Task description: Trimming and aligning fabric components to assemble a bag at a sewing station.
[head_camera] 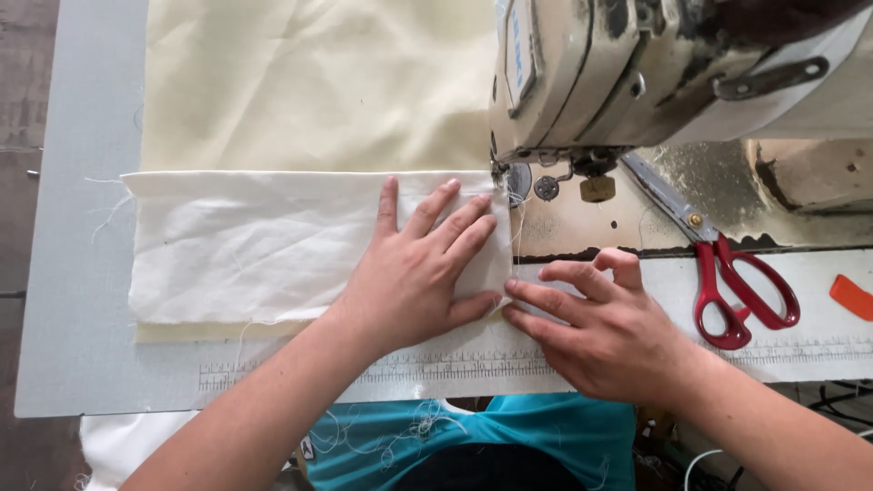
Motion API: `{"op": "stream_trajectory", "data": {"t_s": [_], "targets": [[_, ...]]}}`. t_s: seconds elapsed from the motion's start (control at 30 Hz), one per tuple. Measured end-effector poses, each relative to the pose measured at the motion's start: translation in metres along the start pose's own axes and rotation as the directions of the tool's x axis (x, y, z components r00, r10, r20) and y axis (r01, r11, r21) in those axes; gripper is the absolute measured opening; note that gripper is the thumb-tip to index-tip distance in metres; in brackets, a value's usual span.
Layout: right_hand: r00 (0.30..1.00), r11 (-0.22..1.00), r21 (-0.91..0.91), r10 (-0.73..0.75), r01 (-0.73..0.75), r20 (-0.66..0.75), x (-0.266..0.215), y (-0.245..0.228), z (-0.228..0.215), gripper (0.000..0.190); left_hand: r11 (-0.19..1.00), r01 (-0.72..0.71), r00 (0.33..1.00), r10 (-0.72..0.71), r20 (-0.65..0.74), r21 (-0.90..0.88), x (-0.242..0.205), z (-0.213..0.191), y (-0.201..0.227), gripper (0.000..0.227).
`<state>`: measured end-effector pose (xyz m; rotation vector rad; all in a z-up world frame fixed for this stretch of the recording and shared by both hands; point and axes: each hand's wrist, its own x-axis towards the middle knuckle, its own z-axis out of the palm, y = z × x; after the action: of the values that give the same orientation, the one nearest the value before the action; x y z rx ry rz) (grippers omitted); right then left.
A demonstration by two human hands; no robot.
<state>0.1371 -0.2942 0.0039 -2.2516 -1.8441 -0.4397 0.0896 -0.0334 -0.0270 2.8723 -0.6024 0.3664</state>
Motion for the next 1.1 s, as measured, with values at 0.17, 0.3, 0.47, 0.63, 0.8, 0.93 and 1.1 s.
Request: {"op": "stream_trajectory", "data": {"t_s": [0.17, 0.3, 0.47, 0.63, 0.8, 0.93, 1.1], "targets": [[1.0, 1.0, 0.023, -0.005, 0.005, 0.007, 0.007, 0.006, -0.003, 0.029, 1.0, 0.003, 0.999, -0.003, 0.047, 0.004, 0.006, 0.001, -0.003, 0.077], [1.0, 1.0, 0.016, -0.002, 0.002, -0.004, 0.013, 0.017, 0.0, 0.029, 1.0, 0.018, 0.997, -0.017, 0.072, -0.007, 0.016, 0.006, -0.013, 0.081], [1.0, 1.0, -0.016, -0.005, 0.005, 0.014, 0.016, 0.035, 0.006, 0.032, 1.0, 0.011, 1.0, -0.011, 0.0, 0.008, 0.032, 0.013, -0.03, 0.081], [0.999, 1.0, -0.01, 0.013, -0.013, -0.037, 0.023, 0.053, 0.013, 0.032, 0.999, 0.04, 0.996, -0.038, 0.075, -0.031, 0.052, 0.009, -0.046, 0.08], [0.998, 0.996, -0.087, 0.019, -0.024, -0.053, 0.027, 0.073, 0.025, 0.039, 0.998, 0.061, 0.989, -0.058, 0.136, -0.019, 0.073, 0.005, -0.062, 0.082], [0.995, 0.982, -0.183, 0.038, -0.055, -0.095, 0.019, 0.085, 0.038, 0.048, 0.997, 0.077, 0.975, -0.073, 0.208, -0.008, 0.088, 0.001, -0.074, 0.088], [0.891, 0.92, 0.117, 0.322, -0.374, 0.32, 0.006, 0.079, -0.056, 0.052, 0.994, 0.112, 0.967, -0.109, 0.231, -0.001, 0.097, -0.004, -0.081, 0.091]]}}
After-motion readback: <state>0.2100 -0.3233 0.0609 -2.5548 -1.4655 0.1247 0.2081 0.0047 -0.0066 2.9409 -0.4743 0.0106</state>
